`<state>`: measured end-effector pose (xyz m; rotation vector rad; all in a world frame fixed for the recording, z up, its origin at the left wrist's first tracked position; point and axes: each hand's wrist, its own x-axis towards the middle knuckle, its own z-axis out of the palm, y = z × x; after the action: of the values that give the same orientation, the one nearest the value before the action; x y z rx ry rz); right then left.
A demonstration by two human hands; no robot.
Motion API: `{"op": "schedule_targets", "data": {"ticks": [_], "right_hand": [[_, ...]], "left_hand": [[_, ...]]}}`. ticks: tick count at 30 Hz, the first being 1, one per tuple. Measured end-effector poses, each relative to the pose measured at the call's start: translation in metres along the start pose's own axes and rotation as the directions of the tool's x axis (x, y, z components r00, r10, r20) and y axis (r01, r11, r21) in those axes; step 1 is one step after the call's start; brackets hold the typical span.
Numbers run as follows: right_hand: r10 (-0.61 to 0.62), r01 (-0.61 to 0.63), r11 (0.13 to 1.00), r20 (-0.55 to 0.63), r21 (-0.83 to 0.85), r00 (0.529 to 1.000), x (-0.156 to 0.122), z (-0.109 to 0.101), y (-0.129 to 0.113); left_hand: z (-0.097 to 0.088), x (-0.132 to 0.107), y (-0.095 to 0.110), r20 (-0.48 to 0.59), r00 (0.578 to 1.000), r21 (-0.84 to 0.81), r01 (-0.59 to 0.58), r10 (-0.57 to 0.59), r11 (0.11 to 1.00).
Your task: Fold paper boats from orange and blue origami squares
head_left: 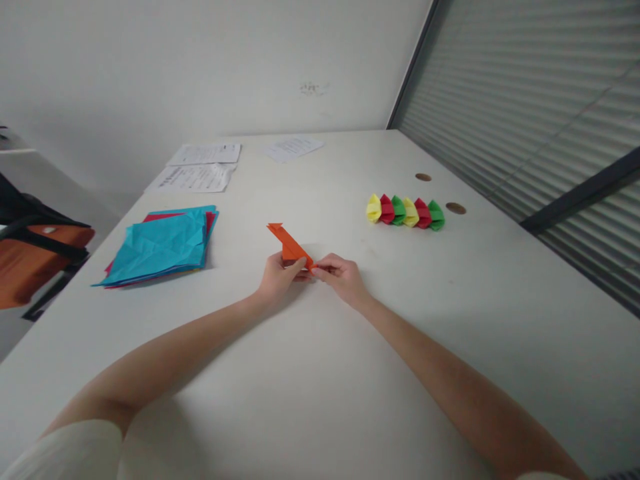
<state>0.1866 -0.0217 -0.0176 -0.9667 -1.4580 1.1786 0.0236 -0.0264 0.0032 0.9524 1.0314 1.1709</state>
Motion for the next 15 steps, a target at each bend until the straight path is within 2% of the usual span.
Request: {"op": "schedule_targets", "data": {"ticks": [4, 9, 15], "right_hand": [[0.033, -0.034, 0.999, -0.015, -0.013, 0.999, 0.0007, -0.001, 0.0026], [0.123, -0.122, 0.99, -0.015, 0.076, 0.992, 0.0019, -0.0018, 0.0033], [0.138, -0.136, 0.988, -0.011, 0.071, 0.99, 0.0019, -0.0028, 0.0012]], "left_hand": [[0.0011, 0.0, 0.0001, -0.02, 1.0, -0.001, 0.02, -0.02, 1.0], [0.0024, -0.0008, 0.0002, -0.008, 1.0, -0.01, 0.028, -0.028, 1.0], [0.0015, -0.0001, 0.0002, 0.013, 1.0, -0.024, 0.021, -0.021, 0.999]]}}
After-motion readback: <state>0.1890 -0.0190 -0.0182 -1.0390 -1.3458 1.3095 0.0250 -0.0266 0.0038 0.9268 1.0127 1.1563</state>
